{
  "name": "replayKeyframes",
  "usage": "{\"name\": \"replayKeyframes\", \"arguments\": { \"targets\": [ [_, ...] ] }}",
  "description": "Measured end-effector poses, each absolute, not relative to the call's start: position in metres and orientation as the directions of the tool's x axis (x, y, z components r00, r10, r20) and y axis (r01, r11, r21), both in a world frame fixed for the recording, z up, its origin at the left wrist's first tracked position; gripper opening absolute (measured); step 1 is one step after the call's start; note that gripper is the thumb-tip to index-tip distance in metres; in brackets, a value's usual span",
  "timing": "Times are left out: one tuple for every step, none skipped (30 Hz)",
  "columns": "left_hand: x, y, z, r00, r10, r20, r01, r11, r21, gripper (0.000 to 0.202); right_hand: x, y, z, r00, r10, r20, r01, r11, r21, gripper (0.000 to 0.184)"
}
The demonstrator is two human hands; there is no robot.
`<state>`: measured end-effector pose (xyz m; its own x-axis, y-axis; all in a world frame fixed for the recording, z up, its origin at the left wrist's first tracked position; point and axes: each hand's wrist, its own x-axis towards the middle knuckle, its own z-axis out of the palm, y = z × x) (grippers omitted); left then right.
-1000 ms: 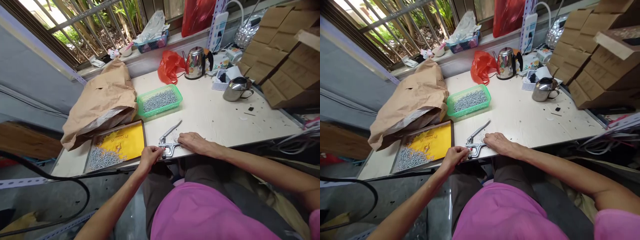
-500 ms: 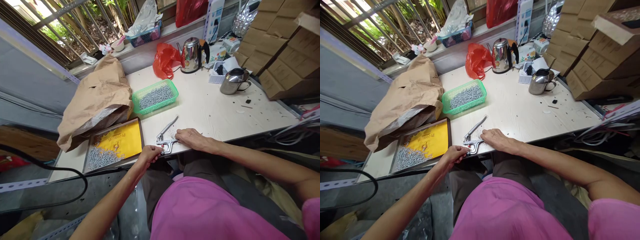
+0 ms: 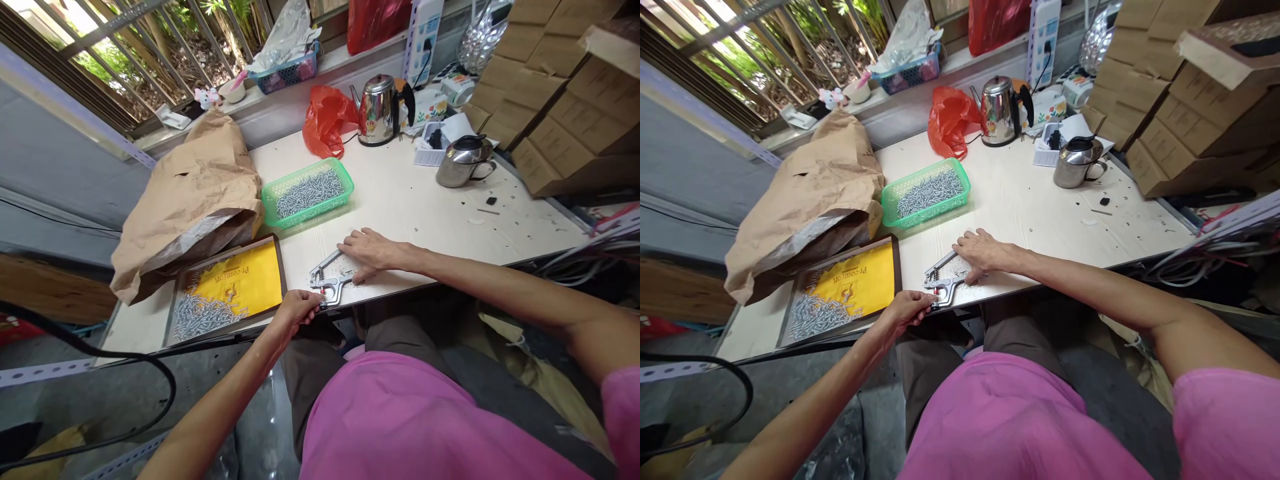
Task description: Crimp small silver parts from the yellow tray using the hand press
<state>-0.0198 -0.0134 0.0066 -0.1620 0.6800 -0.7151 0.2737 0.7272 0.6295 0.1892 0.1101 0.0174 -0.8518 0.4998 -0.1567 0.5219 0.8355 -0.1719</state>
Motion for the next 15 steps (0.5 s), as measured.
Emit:
{"name": "replayKeyframes", "arguments": {
  "targets": [
    [-0.02,-0.014,0.006,-0.159,0.684,-0.712,0.279,0.723,0.632,0.037,0.191,0.107,0.017,-0.852,0.504,-0.144,0.523,0.835,-0.171,0.07],
    [-0.021,-0.014,0.005,-0.155,0.69,-0.707,0.286,0.717,0.636,0.037,0.192,0.104,0.016,-0.852,0.508,-0.13,0.524,0.834,-0.173,0.065],
    [-0.022,-0.014,0.005,-0.149,0.694,-0.704,0.293,0.711,0.639,0.037,0.194,0.101,0.015,-0.852,0.511,-0.115,0.524,0.833,-0.178,0.06],
    [-0.022,-0.015,0.006,-0.146,0.697,-0.702,0.308,0.707,0.637,0.037,0.196,0.099,0.014,-0.854,0.511,-0.1,0.521,0.833,-0.185,0.056],
    [-0.023,-0.017,0.007,-0.152,0.703,-0.695,0.342,0.697,0.631,0.037,0.198,0.096,0.013,-0.855,0.511,-0.082,0.517,0.834,-0.195,0.052],
    [-0.023,-0.019,0.008,-0.172,0.724,-0.668,0.403,0.671,0.623,0.037,0.199,0.094,0.011,-0.857,0.511,-0.064,0.512,0.834,-0.204,0.049],
    [-0.022,-0.02,0.009,-0.202,0.768,-0.607,0.49,0.616,0.617,0.036,0.201,0.093,0.009,-0.858,0.511,-0.046,0.508,0.834,-0.214,0.046],
    [-0.021,-0.022,0.01,-0.227,0.832,-0.507,0.595,0.53,0.604,0.034,0.201,0.091,0.008,-0.861,0.507,-0.029,0.5,0.837,-0.224,0.044],
    [-0.018,-0.023,0.012,-0.226,0.898,-0.377,0.7,0.419,0.579,0.031,0.202,0.089,0.006,-0.865,0.502,-0.011,0.49,0.84,-0.234,0.043],
    [-0.015,-0.023,0.013,-0.19,0.953,-0.237,0.79,0.292,0.54,0.027,0.202,0.087,0.005,-0.867,0.499,0.007,0.482,0.842,-0.243,0.042],
    [-0.011,-0.021,0.013,-0.123,0.986,-0.113,0.855,0.163,0.493,0.022,0.203,0.085,0.004,-0.865,0.502,0.023,0.481,0.84,-0.25,0.043],
    [-0.006,-0.018,0.013,-0.036,0.999,-0.022,0.894,0.042,0.445,0.019,0.203,0.082,0.003,-0.858,0.512,0.036,0.488,0.835,-0.255,0.045],
    [-0.001,-0.014,0.012,0.062,0.998,0.031,0.913,-0.069,0.401,0.021,0.203,0.08,0.004,-0.847,0.53,0.045,0.503,0.825,-0.257,0.049],
    [0.004,-0.008,0.011,0.159,0.986,0.057,0.917,-0.169,0.362,0.028,0.203,0.078,0.004,-0.833,0.551,0.046,0.523,0.813,-0.257,0.055],
    [0.009,-0.001,0.01,0.248,0.966,0.065,0.91,-0.256,0.326,0.038,0.203,0.076,0.005,-0.82,0.571,0.038,0.543,0.799,-0.259,0.062]
  ]
}}
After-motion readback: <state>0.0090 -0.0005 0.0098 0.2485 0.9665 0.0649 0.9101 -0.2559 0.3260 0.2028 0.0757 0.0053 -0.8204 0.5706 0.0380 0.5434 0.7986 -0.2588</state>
